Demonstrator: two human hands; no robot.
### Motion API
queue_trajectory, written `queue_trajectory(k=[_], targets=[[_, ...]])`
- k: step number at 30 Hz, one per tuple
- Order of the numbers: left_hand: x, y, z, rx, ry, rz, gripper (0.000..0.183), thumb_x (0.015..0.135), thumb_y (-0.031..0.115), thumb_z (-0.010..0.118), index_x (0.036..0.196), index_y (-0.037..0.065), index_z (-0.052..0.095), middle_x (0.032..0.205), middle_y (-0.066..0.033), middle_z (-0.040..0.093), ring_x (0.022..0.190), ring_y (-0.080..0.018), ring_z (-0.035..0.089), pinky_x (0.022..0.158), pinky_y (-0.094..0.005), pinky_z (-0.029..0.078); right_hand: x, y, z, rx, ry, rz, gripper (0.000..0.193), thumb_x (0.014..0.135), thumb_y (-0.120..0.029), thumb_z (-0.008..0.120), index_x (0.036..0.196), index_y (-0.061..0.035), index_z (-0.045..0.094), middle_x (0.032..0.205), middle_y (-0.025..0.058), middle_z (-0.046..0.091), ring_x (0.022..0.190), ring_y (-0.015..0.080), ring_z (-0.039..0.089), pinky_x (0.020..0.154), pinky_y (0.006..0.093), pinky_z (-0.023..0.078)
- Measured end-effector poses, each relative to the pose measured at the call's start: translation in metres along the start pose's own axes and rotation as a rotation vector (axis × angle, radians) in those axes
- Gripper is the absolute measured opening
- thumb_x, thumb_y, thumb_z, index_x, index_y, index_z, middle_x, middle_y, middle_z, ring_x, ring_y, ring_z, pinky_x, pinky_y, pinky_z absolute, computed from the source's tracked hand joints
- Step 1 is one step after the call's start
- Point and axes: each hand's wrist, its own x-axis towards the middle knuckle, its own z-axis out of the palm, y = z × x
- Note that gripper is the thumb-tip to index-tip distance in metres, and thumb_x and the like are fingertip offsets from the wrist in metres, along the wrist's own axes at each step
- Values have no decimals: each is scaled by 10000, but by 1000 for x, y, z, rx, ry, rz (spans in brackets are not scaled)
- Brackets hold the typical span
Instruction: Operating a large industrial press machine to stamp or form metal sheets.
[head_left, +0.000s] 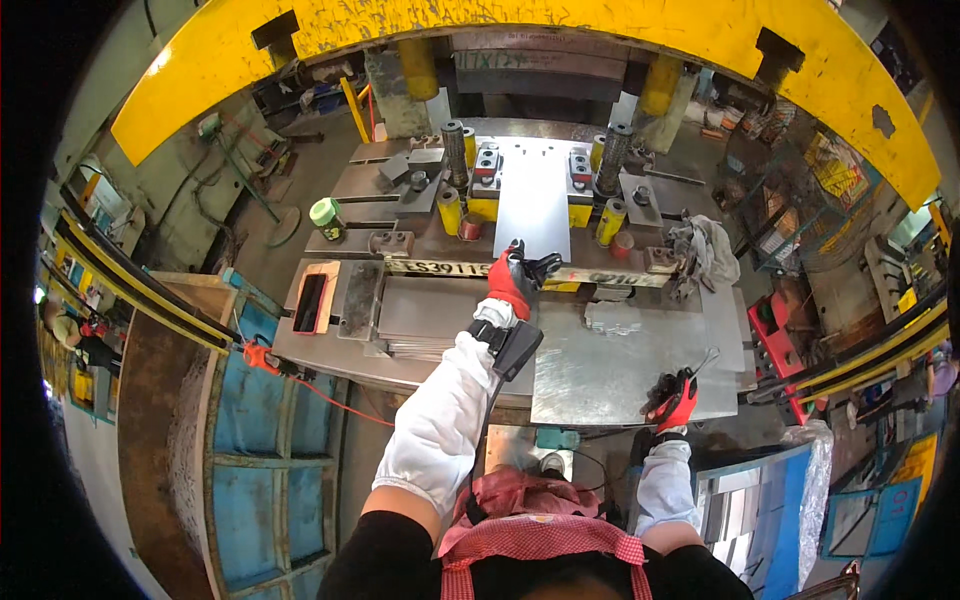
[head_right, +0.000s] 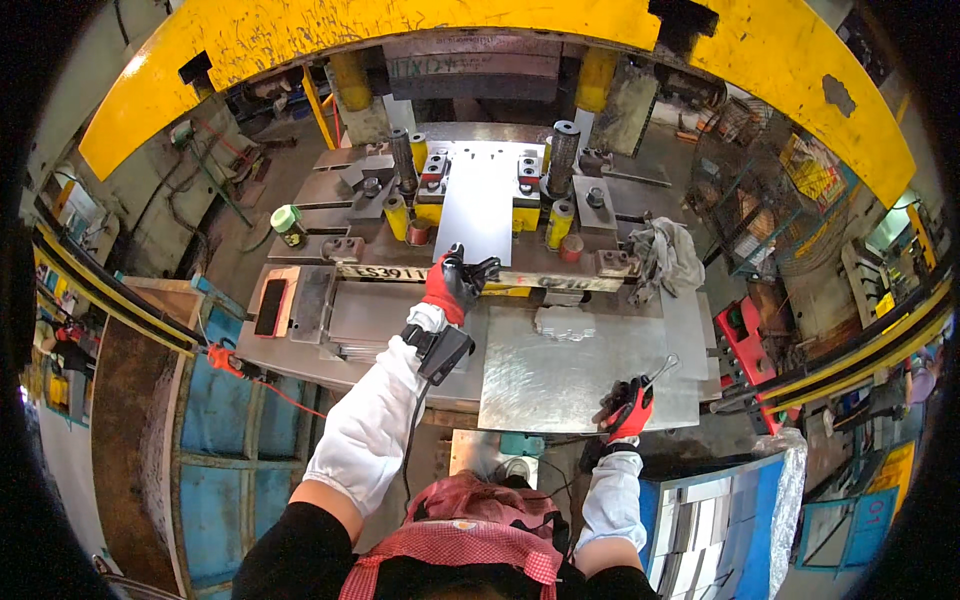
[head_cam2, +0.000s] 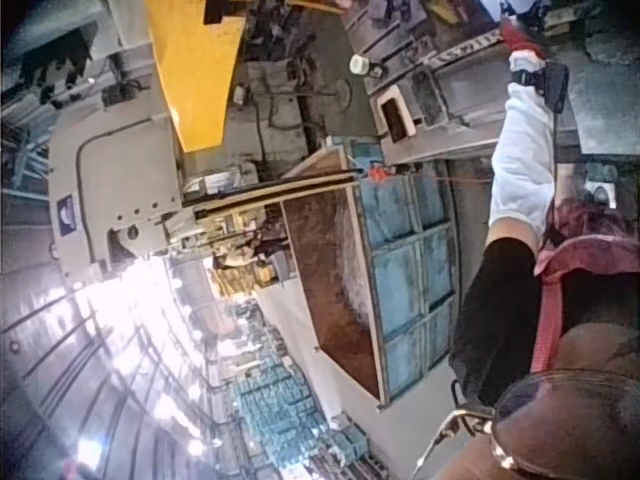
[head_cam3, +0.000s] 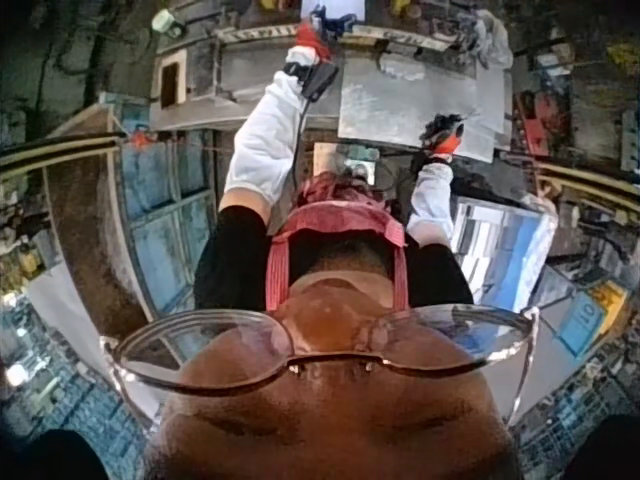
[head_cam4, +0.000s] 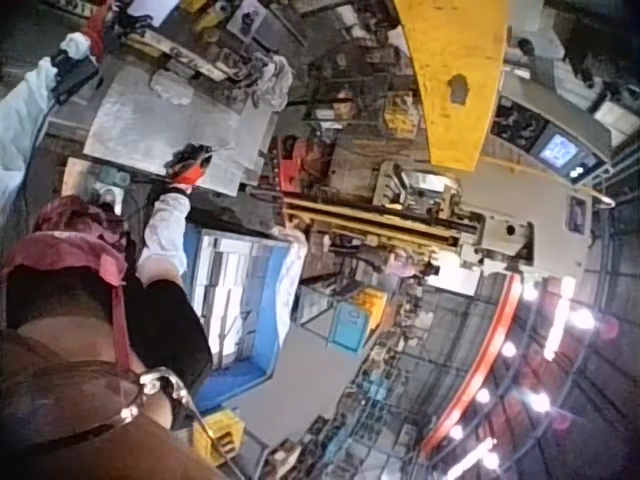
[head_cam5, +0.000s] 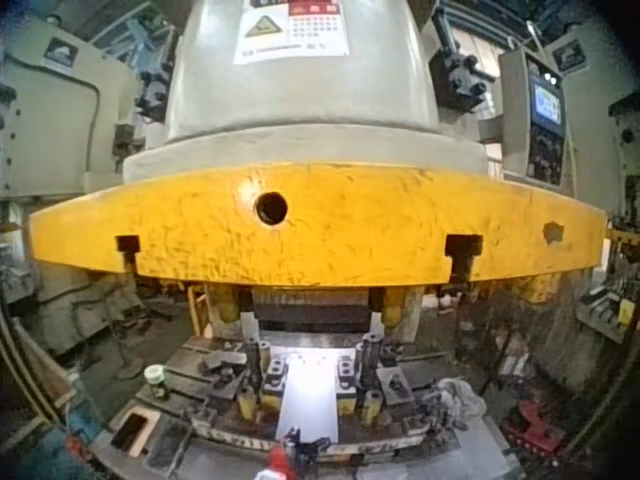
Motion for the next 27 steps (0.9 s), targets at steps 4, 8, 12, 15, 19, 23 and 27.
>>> queue_trajectory(k=[4,8,12,15,19,23,27], targets=[[4,2,2,-31,22,-86,389,906,313,464,1066,-33,387,960,-332,546,820,-431,600,668,-425,557,13,3,-11,-18,-52,80,253,844,-334,553,866,-94,475,583,88,524,386,226,495,297,357,401],[-2,-4,14,62,87,-71,429,904,320,459,1124,-44,402,966,-320,554,819,-413,607,656,-423,559,12,5,-12,42,13,10,259,835,-333,564,895,-98,470,604,89,530,387,227,495,296,360,410],[4,1,6,22,93,-105,442,905,328,457,1148,-36,393,996,-321,548,842,-424,602,666,-436,557,6,1,1,-5,61,-28,259,832,-322,558,921,-102,455,633,93,531,394,230,499,288,370,420],[12,0,-4,17,53,-108,453,904,334,457,1162,-30,379,1006,-326,542,861,-432,595,689,-447,552,6,2,-1,-36,55,-38,254,834,-313,555,929,-102,451,643,95,534,402,229,501,288,368,419],[15,0,-6,14,33,-122,446,906,332,451,1188,0,354,1049,-337,519,886,-435,589,735,-466,535,5,1,1,-36,42,-34,248,834,-310,554,912,-96,457,634,92,526,401,228,496,292,364,414],[8,-6,4,145,6,-16,491,896,368,454,1159,-41,380,990,-331,554,842,-421,609,706,-447,536,21,9,-17,17,35,-18,244,831,-302,558,881,-83,462,616,84,514,393,225,486,304,359,414],[1,0,4,120,24,2,507,896,373,449,1167,-47,363,999,-343,549,859,-438,598,699,-444,540,3,1,3,4,48,-17,231,829,-286,556,860,-77,465,590,84,504,387,224,484,295,358,410]])
